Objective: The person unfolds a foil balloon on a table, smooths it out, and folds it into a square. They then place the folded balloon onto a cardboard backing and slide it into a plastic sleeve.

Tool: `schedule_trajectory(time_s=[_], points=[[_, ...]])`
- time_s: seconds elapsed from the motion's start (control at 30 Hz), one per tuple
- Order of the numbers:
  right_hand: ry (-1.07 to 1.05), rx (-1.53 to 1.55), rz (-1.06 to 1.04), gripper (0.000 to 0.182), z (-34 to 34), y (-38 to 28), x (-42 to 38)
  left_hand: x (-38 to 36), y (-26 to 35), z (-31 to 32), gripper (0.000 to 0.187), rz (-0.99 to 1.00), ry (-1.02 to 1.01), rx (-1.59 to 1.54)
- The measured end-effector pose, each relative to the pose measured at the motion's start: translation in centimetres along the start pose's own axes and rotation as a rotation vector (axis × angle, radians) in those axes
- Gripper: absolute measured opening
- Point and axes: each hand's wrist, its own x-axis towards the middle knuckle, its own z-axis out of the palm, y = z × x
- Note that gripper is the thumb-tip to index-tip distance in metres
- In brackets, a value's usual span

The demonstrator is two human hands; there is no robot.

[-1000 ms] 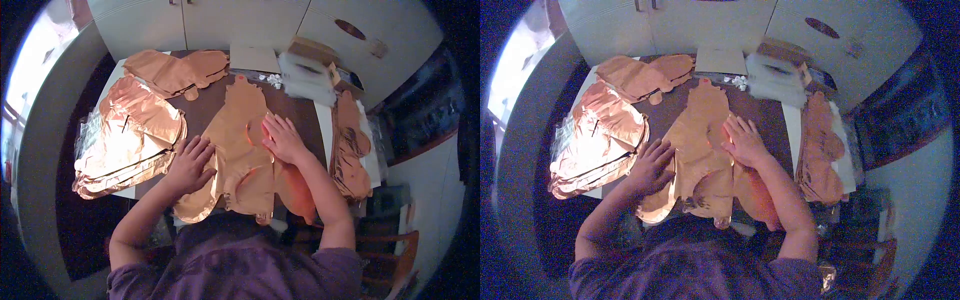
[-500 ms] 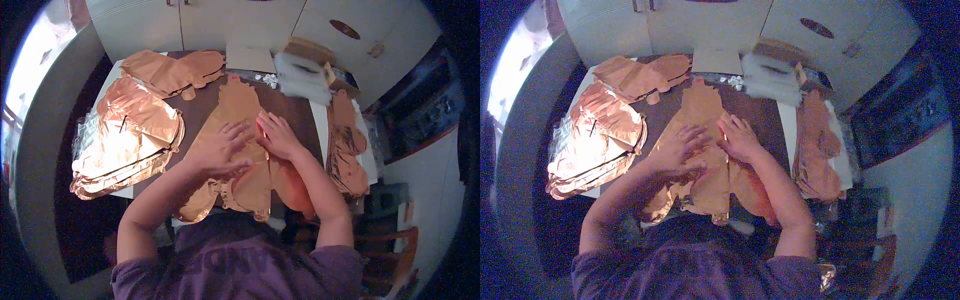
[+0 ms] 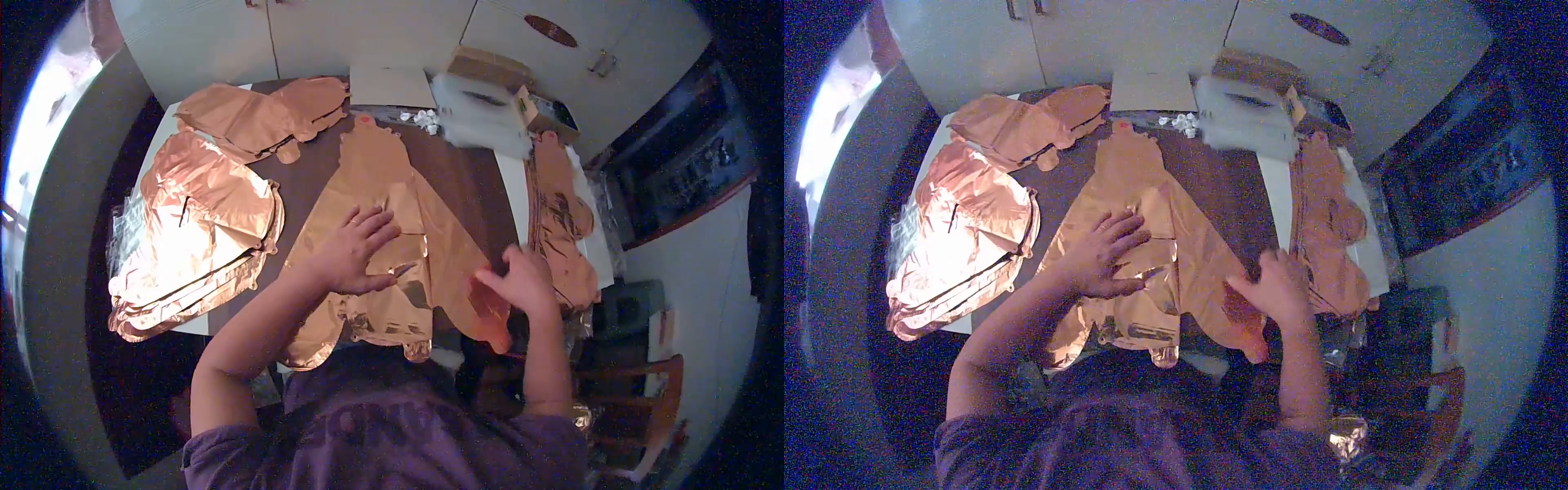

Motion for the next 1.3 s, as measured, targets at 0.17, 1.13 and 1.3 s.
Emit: schedule_trajectory(time_s=[0.17,1.13,1.3], points=[[-0.195,0.374,0.074,0.040,2.1,1.6,-1.6,0.0,-0.1,0.3,0.076,-0.003,0.023,-0.019],[0.127,0.774,-0.514,0.037,4.5,-6.2,5.0,0.1,-2.5,1.6,0.080,0.069,0.003,-0.005],[0.191,0.409,-0.577,0.058,6.7,-8.2,6.1,0.1,-0.6,-0.1,0.079,0.024,-0.039,0.016]])
